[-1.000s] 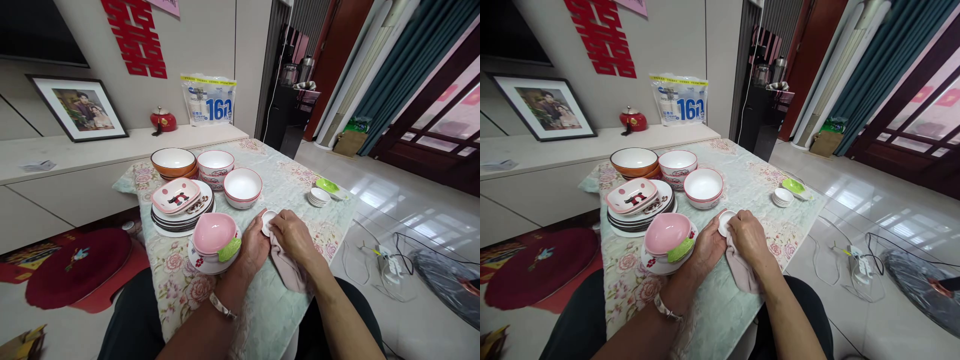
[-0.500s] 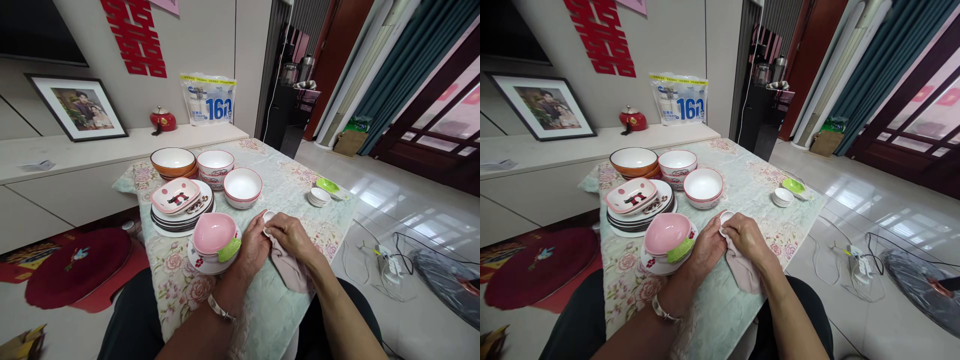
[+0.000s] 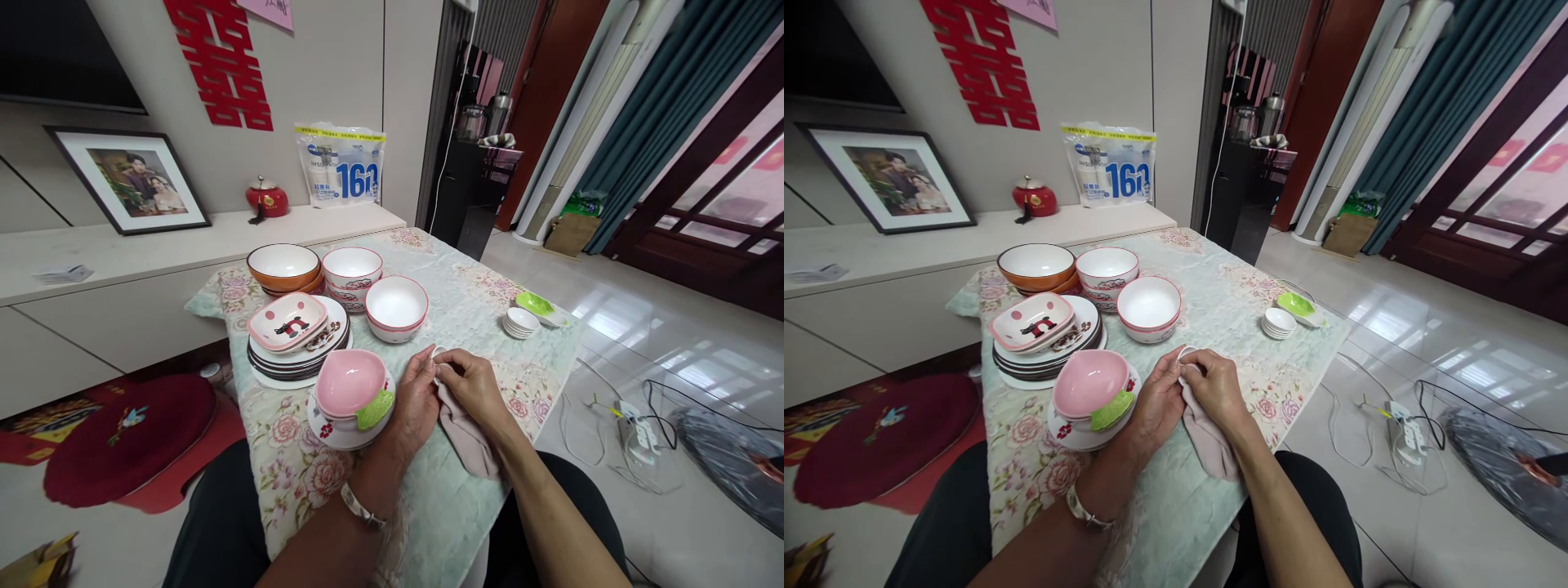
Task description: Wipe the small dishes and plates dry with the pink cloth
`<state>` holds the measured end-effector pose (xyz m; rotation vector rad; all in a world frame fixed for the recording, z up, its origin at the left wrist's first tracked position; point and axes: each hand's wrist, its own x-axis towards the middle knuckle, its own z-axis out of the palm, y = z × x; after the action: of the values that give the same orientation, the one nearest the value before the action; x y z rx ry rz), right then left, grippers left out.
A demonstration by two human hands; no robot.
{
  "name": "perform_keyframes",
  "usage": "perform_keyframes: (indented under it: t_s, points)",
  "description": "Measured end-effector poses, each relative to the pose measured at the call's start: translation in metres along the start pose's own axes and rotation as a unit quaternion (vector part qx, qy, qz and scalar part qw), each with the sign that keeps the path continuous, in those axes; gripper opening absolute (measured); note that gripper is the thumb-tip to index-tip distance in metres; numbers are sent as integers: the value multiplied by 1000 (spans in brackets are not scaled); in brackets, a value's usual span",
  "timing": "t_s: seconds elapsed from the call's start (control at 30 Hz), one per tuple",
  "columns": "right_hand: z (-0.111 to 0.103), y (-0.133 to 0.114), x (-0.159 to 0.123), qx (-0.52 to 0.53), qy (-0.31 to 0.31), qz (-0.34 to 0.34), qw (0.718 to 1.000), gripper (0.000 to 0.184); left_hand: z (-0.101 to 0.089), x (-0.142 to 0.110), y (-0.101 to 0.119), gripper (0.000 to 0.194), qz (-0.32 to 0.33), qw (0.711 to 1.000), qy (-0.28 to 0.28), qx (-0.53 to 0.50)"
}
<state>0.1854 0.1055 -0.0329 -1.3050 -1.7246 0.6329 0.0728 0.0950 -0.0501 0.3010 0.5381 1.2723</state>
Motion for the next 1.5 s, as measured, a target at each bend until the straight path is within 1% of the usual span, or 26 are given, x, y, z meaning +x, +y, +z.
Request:
perform_keyframes:
  t_s: [0.07,0.1,0.17,0.23,0.27,0.33,0.37,0.43,0.5,0.53,0.57,0.63,0.7,0.8,0.83,0.9,0.97,1.03,1.1,1.17,1.27,1.3,1.33,1.37,1.43,1.5]
  points:
    - [-7,-3,0,12,-75,-5,997,12,-2,0,0,38,2,1000,6,-9]
    - [-10,-5,0,-5,-104,-17,994,14,-2,0,0,38,2,1000,6,-11]
    - [-14,-9,-1,-80,-136,-52,986,17,-3,1,0,37,5,1000,5,-13]
    - [-15,-10,-2,-182,-133,-80,971,19,-3,1,0,36,9,1000,9,-9]
    - [-15,-10,-3,-228,-119,-87,962,20,-2,1,0,34,12,1000,16,-5]
    - [-16,-6,-4,-287,-66,-91,951,21,-1,1,1,32,20,999,39,8]
    - [-17,-3,-3,-293,-33,-89,952,22,0,0,2,31,21,998,52,15]
    - [-22,5,-1,-257,38,-75,963,21,2,0,3,33,13,997,70,25]
    - [-27,13,2,-175,95,-40,979,19,2,0,2,35,6,997,64,43]
    - [-28,16,3,-122,109,-14,986,18,1,0,0,35,10,996,54,64]
    - [-29,18,4,-67,111,15,991,17,0,1,-1,36,17,994,44,94]
    - [-29,19,5,27,80,59,995,19,-5,4,-4,40,42,982,36,182]
    - [-27,15,4,64,26,59,996,21,-11,6,-6,37,77,951,49,294]
    - [-25,9,2,29,-41,0,999,21,-16,8,-4,33,136,884,69,441]
    - [-25,8,1,10,-56,-16,998,20,-17,8,-3,33,151,866,70,471]
    - [-23,7,0,-31,-69,-29,997,18,-15,6,0,35,178,843,71,502]
    - [-20,8,0,-72,-67,-23,995,19,-13,4,1,35,201,828,74,518]
    - [-17,10,0,-104,-51,-22,993,20,-12,2,2,33,214,812,73,538]
    - [-16,12,0,-133,-23,-46,990,17,-11,0,2,32,225,783,59,578]
    - [-18,12,-1,-176,8,-105,979,16,-10,-2,2,28,239,731,37,638]
    - [-21,9,-3,-243,31,-204,948,23,-9,-4,3,24,242,642,23,727]
    - [-21,8,-3,-256,30,-226,939,25,-8,-5,3,23,236,621,24,747]
    - [-22,6,-4,-262,26,-241,934,26,-8,-5,2,23,228,606,26,761]
    - [-22,5,-4,-260,21,-248,933,26,-8,-5,2,23,223,597,28,770]
    - [-22,5,-4,-242,18,-242,939,25,-8,-5,1,24,225,588,33,776]
    - [-22,6,-2,-210,18,-208,955,23,-8,-4,0,24,238,588,45,772]
